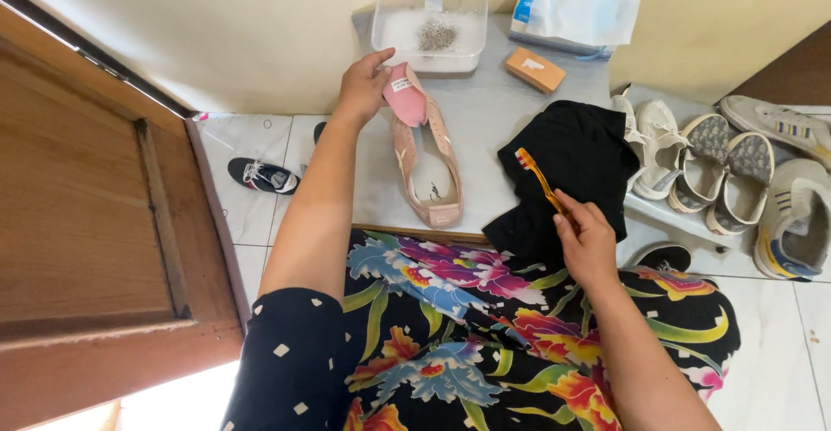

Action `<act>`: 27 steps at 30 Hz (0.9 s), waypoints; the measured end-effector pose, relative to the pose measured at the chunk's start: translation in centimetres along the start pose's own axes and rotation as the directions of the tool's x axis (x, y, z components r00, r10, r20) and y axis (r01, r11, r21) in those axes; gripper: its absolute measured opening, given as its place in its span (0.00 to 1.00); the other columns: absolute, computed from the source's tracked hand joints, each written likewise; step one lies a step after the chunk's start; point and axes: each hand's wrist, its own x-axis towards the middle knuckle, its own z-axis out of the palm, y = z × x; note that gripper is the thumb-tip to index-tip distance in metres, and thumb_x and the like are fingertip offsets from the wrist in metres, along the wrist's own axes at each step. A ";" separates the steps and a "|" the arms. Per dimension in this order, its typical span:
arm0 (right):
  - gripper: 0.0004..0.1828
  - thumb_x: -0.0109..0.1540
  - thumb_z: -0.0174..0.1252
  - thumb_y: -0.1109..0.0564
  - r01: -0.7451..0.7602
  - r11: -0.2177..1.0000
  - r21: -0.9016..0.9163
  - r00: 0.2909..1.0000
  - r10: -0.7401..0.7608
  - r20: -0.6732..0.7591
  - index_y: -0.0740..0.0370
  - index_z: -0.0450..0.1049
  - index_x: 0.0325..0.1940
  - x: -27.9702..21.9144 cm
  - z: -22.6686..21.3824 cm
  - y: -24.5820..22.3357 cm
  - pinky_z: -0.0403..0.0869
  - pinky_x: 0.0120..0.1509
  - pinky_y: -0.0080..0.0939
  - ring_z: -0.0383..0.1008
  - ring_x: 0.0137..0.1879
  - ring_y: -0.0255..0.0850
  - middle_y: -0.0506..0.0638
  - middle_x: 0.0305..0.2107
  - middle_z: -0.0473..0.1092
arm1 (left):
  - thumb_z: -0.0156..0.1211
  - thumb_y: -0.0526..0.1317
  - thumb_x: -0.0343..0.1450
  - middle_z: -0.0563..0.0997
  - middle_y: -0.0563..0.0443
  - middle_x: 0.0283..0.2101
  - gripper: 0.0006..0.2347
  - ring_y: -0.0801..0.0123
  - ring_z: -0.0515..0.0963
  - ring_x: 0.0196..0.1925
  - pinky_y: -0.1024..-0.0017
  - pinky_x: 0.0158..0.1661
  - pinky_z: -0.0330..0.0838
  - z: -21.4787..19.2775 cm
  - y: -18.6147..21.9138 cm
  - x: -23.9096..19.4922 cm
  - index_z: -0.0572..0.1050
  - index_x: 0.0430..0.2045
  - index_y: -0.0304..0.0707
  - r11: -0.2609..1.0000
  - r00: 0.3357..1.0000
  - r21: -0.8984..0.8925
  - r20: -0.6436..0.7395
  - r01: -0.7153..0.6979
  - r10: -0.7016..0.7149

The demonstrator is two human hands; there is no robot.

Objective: The person cleans a pink shoe using a toothbrush and soapy water from a container, scrubbing various parts of the shoe including the sole, sides, and tongue, and then wipes the shoe with a black cloth.

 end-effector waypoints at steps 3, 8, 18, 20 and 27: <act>0.24 0.68 0.56 0.59 -0.007 1.000 0.012 1.000 0.007 -0.011 0.56 0.73 0.69 -0.1 -0.3 -0.2 0.67 0.47 0.40 0.67 0.37 0.39 0.48 0.34 0.65 | 0.48 0.40 0.75 0.77 0.44 0.55 0.18 0.63 0.81 0.51 0.66 0.46 0.86 -0.3 0.7 -0.8 0.72 0.61 0.48 0.997 1.000 0.074 -0.017 0.006 -0.005; 0.23 0.67 0.60 0.63 0.014 0.998 0.067 0.995 -0.007 -0.096 0.54 0.77 0.66 -0.6 -0.1 0.2 0.73 0.53 0.48 0.76 0.46 0.54 0.59 0.37 0.72 | 0.51 0.35 0.75 0.82 0.30 0.40 0.11 0.54 0.87 0.33 0.68 0.30 0.88 -0.3 -0.7 -0.7 0.76 0.50 0.40 0.963 0.981 0.213 -0.061 -0.165 0.182; 0.22 0.67 0.60 0.63 -0.005 0.995 0.101 0.995 0.015 -0.100 0.53 0.77 0.66 -0.6 -0.3 -0.6 0.73 0.54 0.48 0.75 0.47 0.54 0.58 0.36 0.71 | 0.44 0.34 0.76 0.82 0.38 0.47 0.16 0.51 0.84 0.46 0.65 0.45 0.80 0.4 2.4 -2.8 0.84 0.41 0.51 0.841 0.969 0.483 0.114 -0.245 0.218; 0.22 0.67 0.60 0.63 -0.009 0.994 0.106 0.995 0.020 -0.099 0.53 0.77 0.66 -0.4 -0.2 -0.6 0.73 0.54 0.49 0.75 0.47 0.54 0.58 0.36 0.71 | 0.44 0.33 0.76 0.81 0.37 0.49 0.16 0.49 0.83 0.48 0.65 0.45 0.80 0.5 3.4 -3.4 0.84 0.44 0.52 0.825 0.968 0.506 0.134 -0.252 0.214; 0.21 0.66 0.59 0.65 -0.007 0.990 0.138 0.997 0.018 -0.076 0.58 0.77 0.65 0.1 0.1 -2.1 0.73 0.51 0.49 0.75 0.43 0.55 0.60 0.34 0.70 | 0.38 0.33 0.76 0.80 0.40 0.53 0.21 0.45 0.78 0.58 0.60 0.56 0.74 0.2 5.6 -5.4 0.82 0.50 0.62 0.776 0.962 0.569 0.188 -0.272 0.199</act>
